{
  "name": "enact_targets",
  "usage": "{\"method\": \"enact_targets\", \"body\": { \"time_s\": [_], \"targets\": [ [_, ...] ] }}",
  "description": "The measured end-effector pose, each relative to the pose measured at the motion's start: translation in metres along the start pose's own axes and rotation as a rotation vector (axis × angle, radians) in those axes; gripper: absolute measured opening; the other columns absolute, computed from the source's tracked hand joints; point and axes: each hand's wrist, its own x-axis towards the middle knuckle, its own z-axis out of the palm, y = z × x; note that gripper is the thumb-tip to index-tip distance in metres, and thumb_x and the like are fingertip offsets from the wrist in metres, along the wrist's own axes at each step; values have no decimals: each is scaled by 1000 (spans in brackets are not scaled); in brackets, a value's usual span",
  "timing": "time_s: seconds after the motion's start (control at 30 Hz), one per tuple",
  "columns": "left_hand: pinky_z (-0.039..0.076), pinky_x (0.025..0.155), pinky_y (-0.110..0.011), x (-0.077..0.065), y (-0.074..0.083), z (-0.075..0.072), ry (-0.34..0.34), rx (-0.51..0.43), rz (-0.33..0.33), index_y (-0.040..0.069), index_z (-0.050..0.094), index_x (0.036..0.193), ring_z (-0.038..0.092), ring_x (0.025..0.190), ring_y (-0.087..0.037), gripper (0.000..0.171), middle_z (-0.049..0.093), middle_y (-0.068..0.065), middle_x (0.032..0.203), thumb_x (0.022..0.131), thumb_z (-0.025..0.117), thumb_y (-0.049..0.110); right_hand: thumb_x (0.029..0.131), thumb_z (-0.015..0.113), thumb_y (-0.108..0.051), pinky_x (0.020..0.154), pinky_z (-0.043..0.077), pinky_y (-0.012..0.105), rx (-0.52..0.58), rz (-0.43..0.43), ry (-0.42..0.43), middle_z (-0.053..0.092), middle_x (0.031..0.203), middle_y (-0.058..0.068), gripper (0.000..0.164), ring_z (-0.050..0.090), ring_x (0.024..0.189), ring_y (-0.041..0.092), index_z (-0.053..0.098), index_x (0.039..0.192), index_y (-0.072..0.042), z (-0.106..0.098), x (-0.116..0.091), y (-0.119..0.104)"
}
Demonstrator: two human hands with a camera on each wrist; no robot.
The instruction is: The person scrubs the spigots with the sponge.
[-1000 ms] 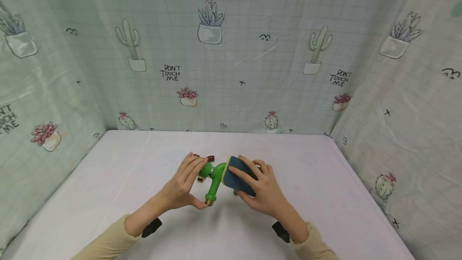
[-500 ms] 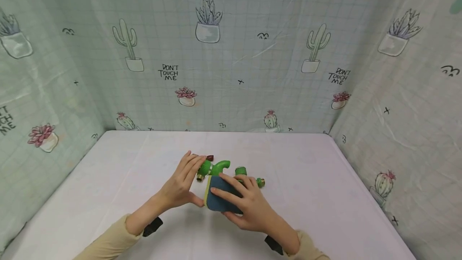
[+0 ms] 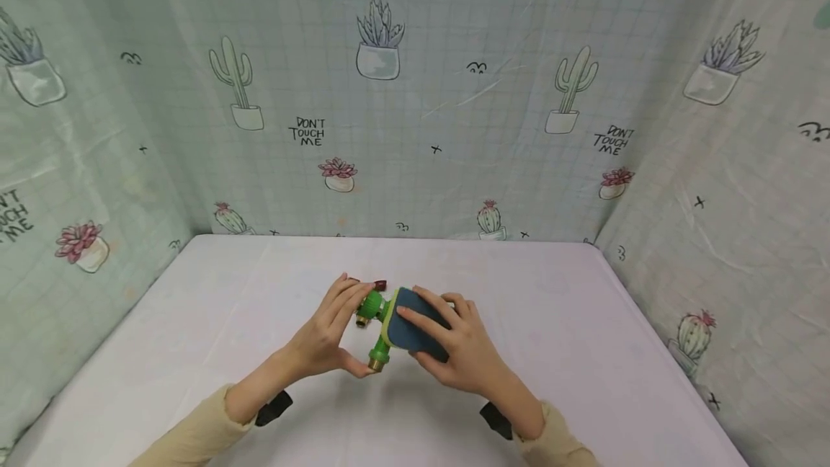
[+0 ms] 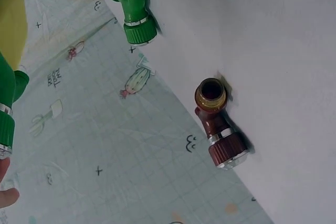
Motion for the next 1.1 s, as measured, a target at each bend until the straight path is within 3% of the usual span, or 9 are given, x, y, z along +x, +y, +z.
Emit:
{"method": "enact_targets", "body": {
  "time_s": [0.27, 0.6, 0.83, 1.1],
  "targets": [
    [41, 90, -55, -2, 4, 1, 26, -18, 26, -11, 44, 118, 45, 107, -28, 112, 52, -20, 116, 38, 78, 61, 87, 39, -53, 78, 37, 45, -38, 102, 9, 37, 140, 7, 52, 39, 106, 22, 46, 130, -26, -6, 2, 8],
    [42, 90, -53, -2, 1, 0, 27, 10, 6, -10, 45, 116, 44, 106, -27, 109, 50, -17, 118, 41, 76, 63, 80, 59, -46, 78, 44, 40, 53, 11, 10, 38, 139, 7, 54, 37, 108, 19, 49, 128, -24, 7, -6, -12],
    [41, 89, -54, 1, 2, 0, 27, 8, 10, -10, 43, 118, 44, 106, -27, 112, 51, -18, 116, 40, 78, 62, 84, 50, -49, 77, 42, 41, 26, 25, 69, 39, 138, 7, 51, 39, 106, 20, 49, 128, -23, 8, -3, -7],
    [41, 90, -53, 3, 4, 1, 26, 54, 45, -9, 45, 119, 46, 106, -27, 110, 51, -17, 117, 43, 73, 66, 86, 47, -49, 80, 37, 41, 50, 11, 125, 39, 138, 10, 50, 39, 106, 23, 50, 127, -21, 8, 7, -9]
  ]
}}
